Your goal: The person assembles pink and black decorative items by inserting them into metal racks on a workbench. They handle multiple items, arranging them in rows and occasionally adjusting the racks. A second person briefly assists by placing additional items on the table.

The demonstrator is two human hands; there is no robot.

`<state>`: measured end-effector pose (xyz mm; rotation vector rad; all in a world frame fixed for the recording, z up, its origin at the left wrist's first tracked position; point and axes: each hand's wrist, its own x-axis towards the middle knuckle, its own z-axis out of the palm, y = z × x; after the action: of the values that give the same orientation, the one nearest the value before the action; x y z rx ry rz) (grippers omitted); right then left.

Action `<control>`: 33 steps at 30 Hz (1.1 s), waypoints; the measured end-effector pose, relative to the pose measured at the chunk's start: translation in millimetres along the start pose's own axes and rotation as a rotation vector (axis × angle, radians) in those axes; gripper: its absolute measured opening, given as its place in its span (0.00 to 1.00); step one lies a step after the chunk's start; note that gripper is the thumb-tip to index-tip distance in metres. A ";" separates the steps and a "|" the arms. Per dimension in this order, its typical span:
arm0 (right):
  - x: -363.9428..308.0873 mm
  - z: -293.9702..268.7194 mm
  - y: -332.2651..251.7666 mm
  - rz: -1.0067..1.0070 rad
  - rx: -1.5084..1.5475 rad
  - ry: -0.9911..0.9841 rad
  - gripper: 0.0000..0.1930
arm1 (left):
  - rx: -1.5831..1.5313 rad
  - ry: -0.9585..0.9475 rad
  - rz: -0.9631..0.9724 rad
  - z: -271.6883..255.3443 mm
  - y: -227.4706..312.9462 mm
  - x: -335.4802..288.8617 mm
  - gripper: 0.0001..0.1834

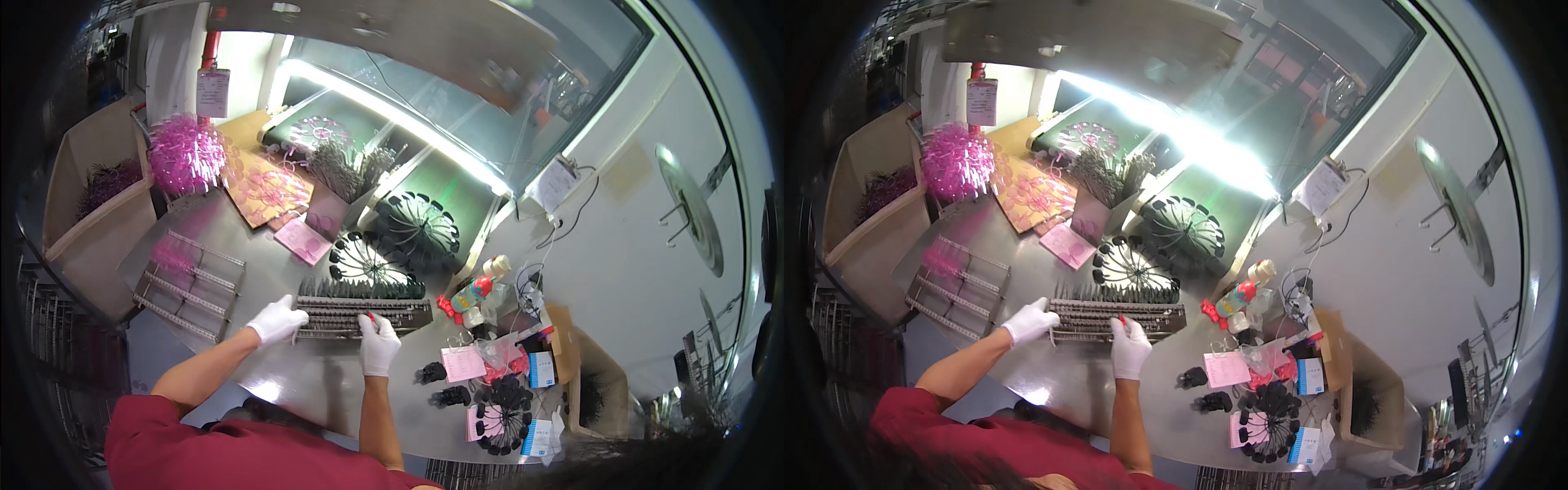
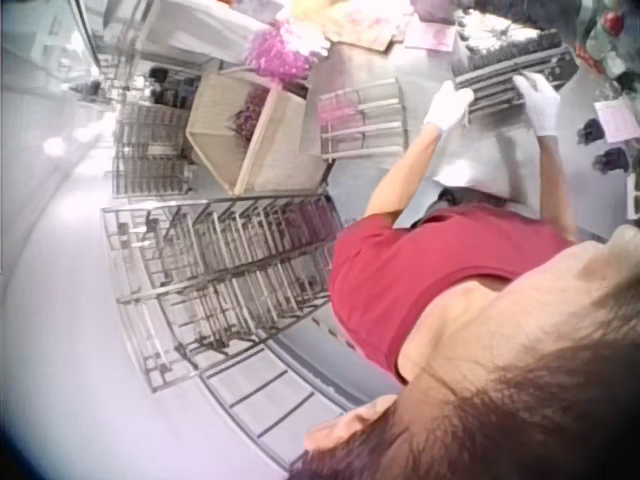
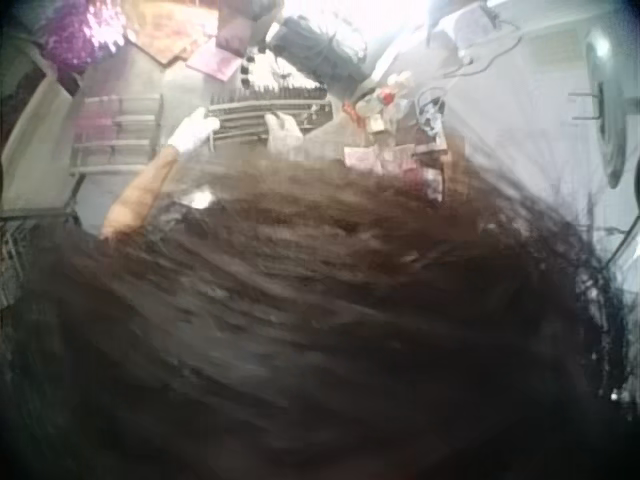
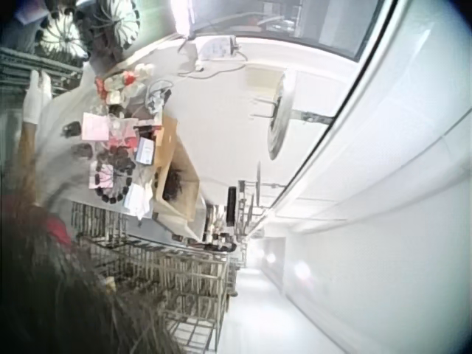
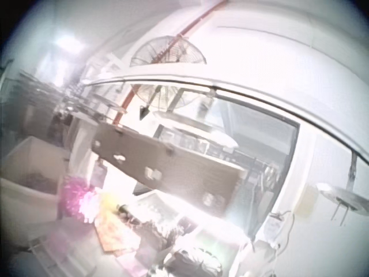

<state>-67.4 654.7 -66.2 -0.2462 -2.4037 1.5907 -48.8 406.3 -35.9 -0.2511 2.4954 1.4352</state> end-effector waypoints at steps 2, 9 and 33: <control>-6.0 7.4 -14.2 -0.196 -0.122 0.029 0.16 | 0.246 0.014 0.255 -6.0 -17.7 2.9 0.33; -23.2 20.3 32.4 -0.417 -0.402 0.457 0.12 | 0.039 -0.179 0.046 2.9 2.1 -4.4 0.41; -32.6 32.1 35.3 -0.018 -0.631 0.115 0.24 | -0.202 -0.080 -0.060 12.6 4.3 -2.3 0.33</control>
<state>-45.7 631.3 -114.3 -0.4103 -2.7272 0.7392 -46.2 419.4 -37.7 -0.2964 2.2623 1.6397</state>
